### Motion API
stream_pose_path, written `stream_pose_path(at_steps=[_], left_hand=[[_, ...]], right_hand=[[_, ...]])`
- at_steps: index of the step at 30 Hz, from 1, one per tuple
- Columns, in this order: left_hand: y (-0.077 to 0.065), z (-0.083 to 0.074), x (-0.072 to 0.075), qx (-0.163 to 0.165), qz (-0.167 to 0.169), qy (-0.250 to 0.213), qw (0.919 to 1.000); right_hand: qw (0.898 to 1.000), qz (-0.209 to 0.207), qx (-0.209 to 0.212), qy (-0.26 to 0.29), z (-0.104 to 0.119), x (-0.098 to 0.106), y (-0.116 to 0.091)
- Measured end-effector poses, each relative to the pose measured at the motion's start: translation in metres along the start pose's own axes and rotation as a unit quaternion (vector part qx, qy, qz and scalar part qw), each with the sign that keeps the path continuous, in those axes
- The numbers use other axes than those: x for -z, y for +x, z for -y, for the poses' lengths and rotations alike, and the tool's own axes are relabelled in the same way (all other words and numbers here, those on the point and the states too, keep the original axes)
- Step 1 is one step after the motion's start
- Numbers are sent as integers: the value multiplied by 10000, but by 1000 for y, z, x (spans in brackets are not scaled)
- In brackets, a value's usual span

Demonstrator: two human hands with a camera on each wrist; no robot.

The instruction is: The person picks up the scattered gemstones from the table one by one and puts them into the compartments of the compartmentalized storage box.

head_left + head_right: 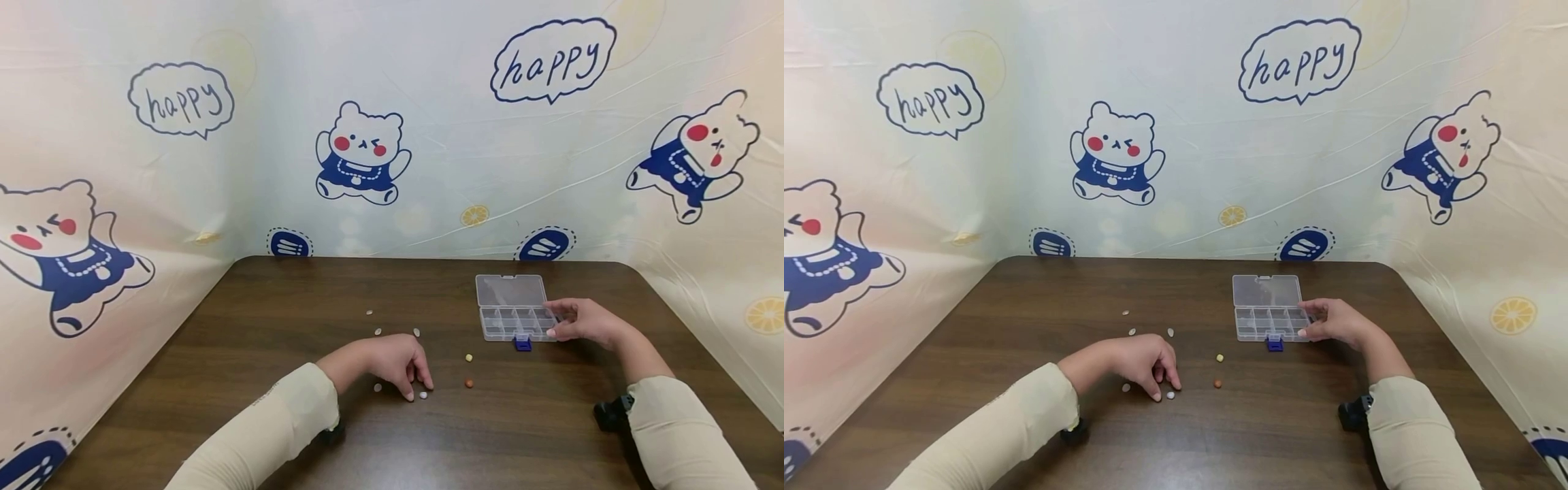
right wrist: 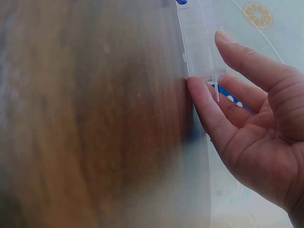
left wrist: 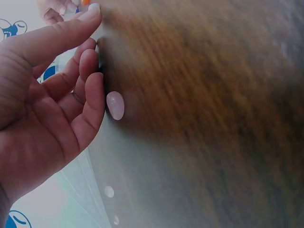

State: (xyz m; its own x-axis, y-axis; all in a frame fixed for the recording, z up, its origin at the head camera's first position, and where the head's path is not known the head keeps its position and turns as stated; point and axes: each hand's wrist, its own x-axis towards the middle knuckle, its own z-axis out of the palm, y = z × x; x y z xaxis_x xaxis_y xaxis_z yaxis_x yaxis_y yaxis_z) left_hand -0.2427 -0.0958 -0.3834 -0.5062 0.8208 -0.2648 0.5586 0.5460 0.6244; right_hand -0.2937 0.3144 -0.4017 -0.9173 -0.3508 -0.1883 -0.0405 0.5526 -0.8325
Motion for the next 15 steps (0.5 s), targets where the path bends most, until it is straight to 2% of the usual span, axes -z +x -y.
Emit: stream_pose_path(at_steps=[15], left_hand=[[4,-1,-3,-171,40,295,9994]], right_hand=[[10000,-33,-48,-58,-1,0,0]])
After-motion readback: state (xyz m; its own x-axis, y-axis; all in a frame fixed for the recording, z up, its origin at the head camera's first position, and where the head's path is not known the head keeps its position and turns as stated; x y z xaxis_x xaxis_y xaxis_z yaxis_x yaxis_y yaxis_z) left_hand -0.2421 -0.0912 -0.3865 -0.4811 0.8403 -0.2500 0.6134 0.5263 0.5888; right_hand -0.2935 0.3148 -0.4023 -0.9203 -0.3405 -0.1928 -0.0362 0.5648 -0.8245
